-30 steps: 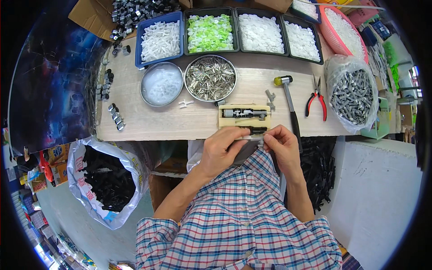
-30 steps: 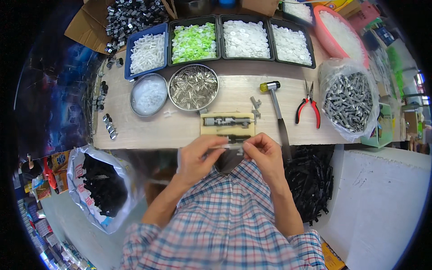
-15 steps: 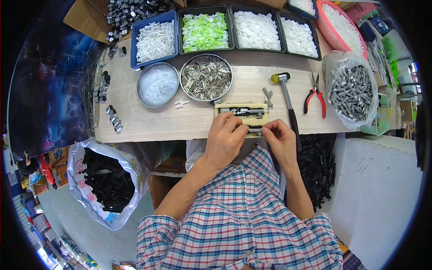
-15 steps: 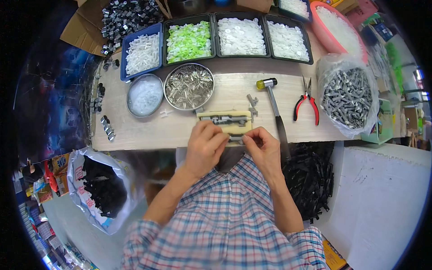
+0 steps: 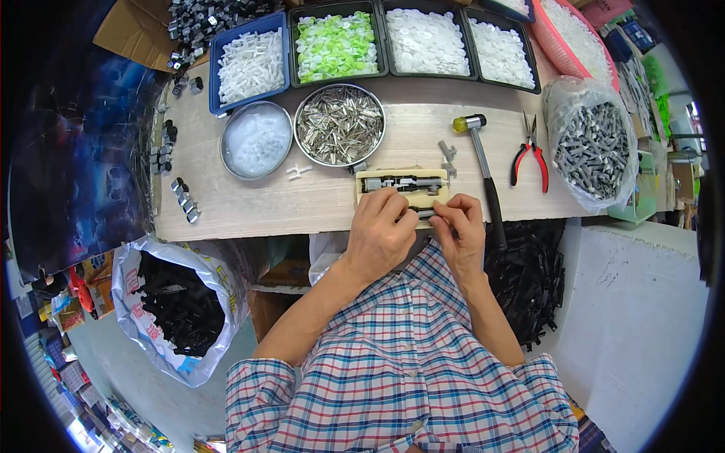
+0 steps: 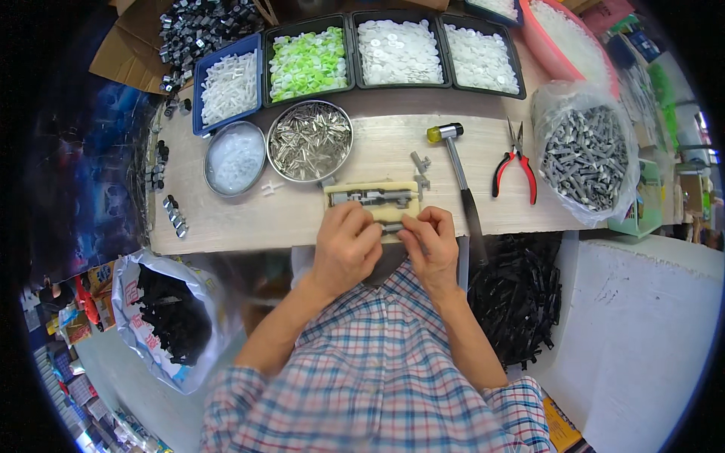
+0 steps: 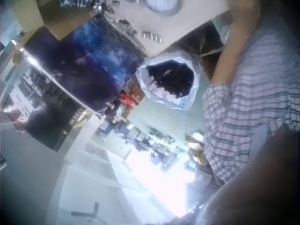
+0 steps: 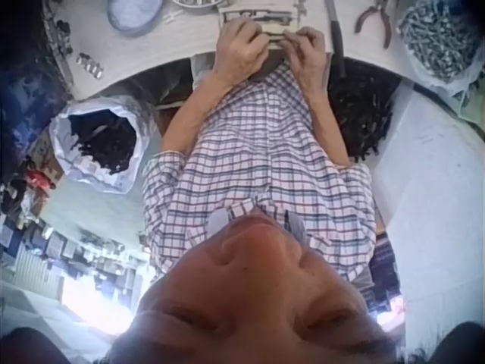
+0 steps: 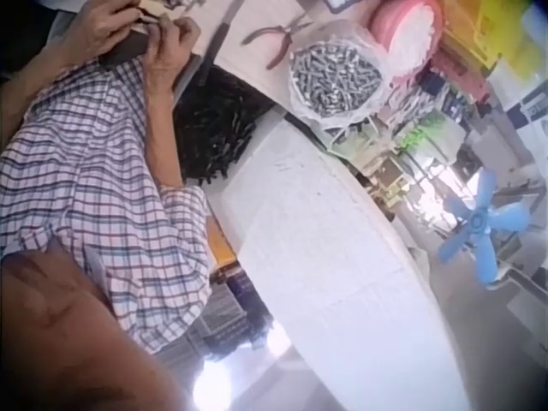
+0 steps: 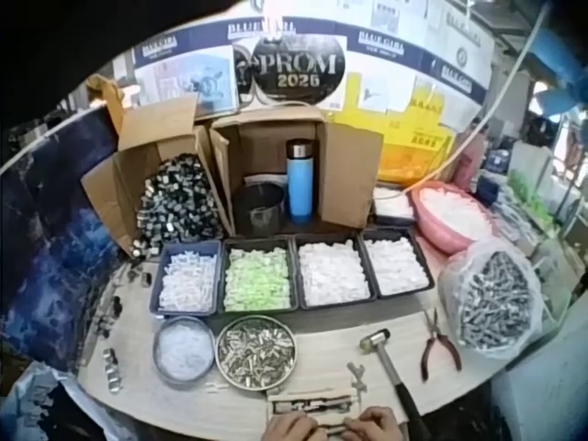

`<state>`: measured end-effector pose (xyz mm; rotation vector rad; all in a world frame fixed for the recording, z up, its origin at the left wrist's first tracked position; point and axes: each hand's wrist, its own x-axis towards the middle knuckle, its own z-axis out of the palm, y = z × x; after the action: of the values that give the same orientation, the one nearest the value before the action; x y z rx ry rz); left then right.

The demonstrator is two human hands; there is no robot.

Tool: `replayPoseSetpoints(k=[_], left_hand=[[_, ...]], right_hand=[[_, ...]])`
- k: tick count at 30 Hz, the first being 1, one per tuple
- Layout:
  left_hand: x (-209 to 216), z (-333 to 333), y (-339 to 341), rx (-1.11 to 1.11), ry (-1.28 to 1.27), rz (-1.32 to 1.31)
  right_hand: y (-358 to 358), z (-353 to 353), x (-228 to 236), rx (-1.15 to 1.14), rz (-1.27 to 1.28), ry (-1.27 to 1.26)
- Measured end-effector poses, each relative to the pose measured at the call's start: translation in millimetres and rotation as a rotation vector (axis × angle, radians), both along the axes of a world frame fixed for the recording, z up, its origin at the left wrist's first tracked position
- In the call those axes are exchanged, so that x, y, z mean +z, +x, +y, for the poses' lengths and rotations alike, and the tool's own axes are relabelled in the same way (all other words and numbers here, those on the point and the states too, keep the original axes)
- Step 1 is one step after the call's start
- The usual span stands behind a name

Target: Assemble small components into plastic housings using hands and a hammer on a factory workbench.

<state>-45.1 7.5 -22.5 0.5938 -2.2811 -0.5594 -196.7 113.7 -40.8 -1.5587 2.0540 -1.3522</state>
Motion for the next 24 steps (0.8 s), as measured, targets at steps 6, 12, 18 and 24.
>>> replayPoseSetpoints(k=[6,12,18,24], left_hand=[[0,1,6,-0.017,-0.017,0.03],[6,5,25,0.152,0.074,0.163],[-11,10,46,0.355,0.351,0.257],[-15,17,56,0.362,0.372,0.25]], right_hand=[[-19,6,12,0.033,-0.505,0.082],[-42,74,5,-0.475,0.001,-0.071],[-61,207,-126,-0.499,0.383,0.733],[-67,198,-123,-0.404,0.254,0.771]])
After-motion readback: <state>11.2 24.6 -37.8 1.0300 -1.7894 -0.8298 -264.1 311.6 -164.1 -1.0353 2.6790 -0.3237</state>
